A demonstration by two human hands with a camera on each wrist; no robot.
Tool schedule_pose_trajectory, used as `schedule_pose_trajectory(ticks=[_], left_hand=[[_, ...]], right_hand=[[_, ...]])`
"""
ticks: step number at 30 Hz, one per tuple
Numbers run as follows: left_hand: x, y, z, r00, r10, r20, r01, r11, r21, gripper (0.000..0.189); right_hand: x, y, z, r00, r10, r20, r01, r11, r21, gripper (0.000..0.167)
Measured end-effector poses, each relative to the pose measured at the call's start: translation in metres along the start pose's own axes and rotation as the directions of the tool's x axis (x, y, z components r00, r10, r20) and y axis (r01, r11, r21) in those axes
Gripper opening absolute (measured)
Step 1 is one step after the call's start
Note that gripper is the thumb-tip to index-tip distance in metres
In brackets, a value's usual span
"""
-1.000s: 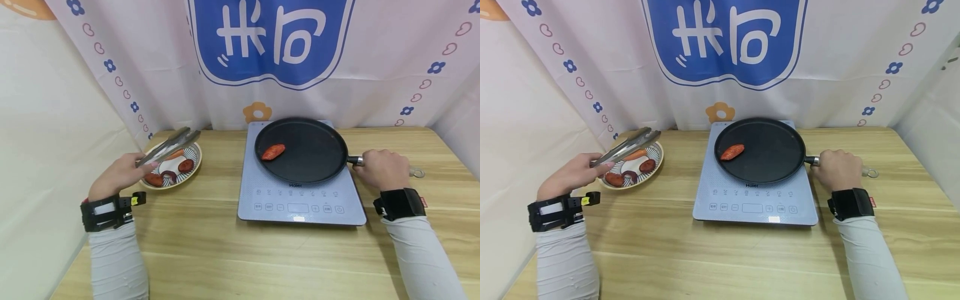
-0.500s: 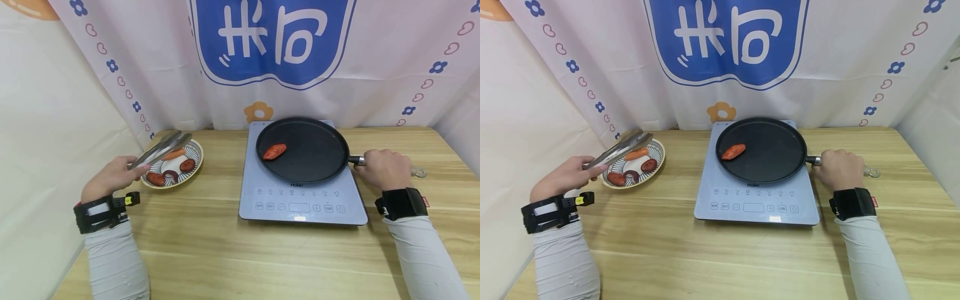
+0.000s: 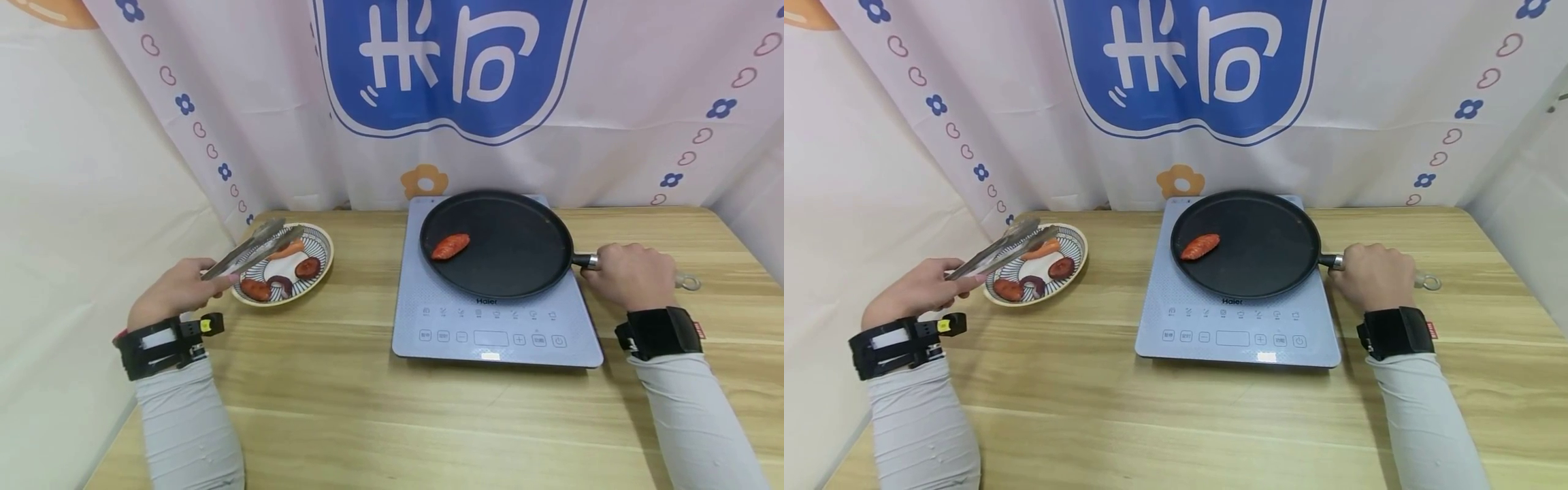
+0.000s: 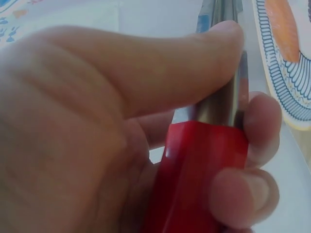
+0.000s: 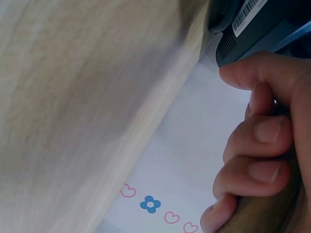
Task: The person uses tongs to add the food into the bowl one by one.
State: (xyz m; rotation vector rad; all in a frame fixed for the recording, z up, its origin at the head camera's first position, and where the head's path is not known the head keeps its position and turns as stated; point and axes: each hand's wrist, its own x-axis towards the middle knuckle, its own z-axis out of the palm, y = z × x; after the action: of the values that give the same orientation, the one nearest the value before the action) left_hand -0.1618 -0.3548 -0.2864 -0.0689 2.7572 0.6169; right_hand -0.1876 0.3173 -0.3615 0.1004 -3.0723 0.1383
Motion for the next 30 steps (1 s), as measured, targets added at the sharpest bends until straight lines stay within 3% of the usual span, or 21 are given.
schedule_pose_trajectory(ticks=[17, 30], left_hand=[[0.0, -0.008, -0.001, 0.998, -0.057, 0.039, 0.057, 0.998, 0.0, 0.061], [0.009, -0.016, 0.003, 0.993, -0.088, 0.082, 0.092, 0.994, -0.055, 0.064]], right_hand=[[0.001, 0.002, -0.001, 0.999, 0.005, 0.033, -0.005, 1.0, 0.006, 0.04], [0.002, 0.002, -0.001, 0.999, 0.01, 0.041, -0.011, 1.0, 0.007, 0.039]])
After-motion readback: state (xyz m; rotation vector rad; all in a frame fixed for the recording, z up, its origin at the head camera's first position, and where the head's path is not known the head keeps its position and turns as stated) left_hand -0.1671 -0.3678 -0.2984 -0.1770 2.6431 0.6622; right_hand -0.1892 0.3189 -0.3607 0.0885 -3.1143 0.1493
